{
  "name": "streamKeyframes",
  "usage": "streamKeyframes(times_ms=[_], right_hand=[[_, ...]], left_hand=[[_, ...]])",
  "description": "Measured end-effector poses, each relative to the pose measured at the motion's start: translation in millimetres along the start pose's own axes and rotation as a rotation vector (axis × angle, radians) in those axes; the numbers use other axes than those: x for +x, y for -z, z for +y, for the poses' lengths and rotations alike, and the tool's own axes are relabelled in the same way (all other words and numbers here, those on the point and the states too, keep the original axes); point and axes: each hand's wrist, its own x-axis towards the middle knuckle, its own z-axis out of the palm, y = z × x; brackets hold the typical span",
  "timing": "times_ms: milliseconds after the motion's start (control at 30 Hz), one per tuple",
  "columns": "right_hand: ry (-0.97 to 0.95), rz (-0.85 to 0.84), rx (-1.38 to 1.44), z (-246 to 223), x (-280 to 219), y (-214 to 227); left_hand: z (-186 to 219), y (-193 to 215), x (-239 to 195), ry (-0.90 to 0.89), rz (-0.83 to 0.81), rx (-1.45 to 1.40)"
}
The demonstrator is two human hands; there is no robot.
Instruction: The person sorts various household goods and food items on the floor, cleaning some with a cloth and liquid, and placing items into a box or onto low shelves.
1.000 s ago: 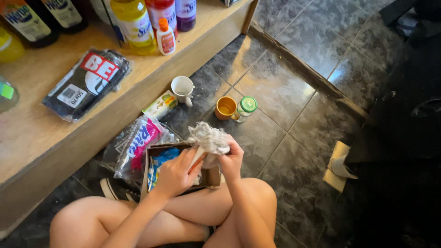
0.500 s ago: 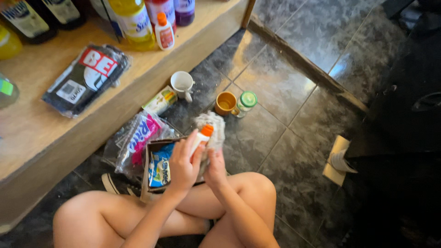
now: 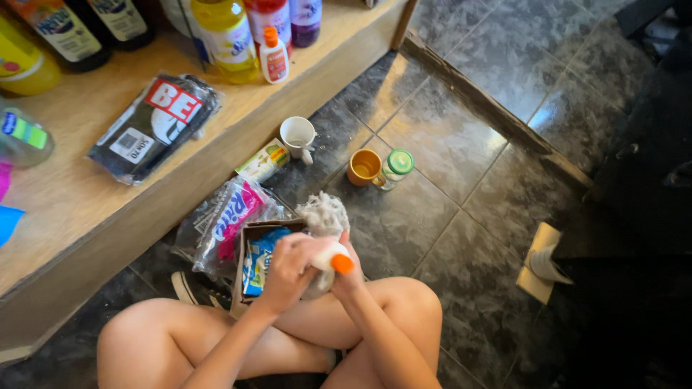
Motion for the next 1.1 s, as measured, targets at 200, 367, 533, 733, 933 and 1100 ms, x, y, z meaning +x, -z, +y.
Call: streamKeyframes(times_ms=[200, 367, 533, 733, 933, 1100], right_hand=[[-0.292, 0.028, -0.219, 0.1, -27.5, -30.4], [-0.292, 0.067, -0.242, -25.2, -36.2, -35.8], [-0.194, 0.151, -0.182, -45.3, -54.6, -70.9], [-0.228, 0.151, -0.13, -37.6, -55.4, -69.2], [-0.236, 0.136, -0.238, -33.6, -63.3, -68.9], [-0.223, -0.076, -0.139, -37.8, -38.8, -17.0]], left_hand=[[3.6, 10.7, 81.0, 0.171, 0.23, -0.118], [-100.1, -2.7, 162.6, 0.321, 0.482, 0.086], [-142.3, -3.5, 213.7, 0.349, 0.55, 0.219], [-150.0, -2.8, 234.2, 0.411, 0.543, 0.198], [-142.3, 1.1, 242.3, 0.426, 0.53, 0.392], [-133.6, 42.9, 227.8, 0.09, 0.464, 0.405]])
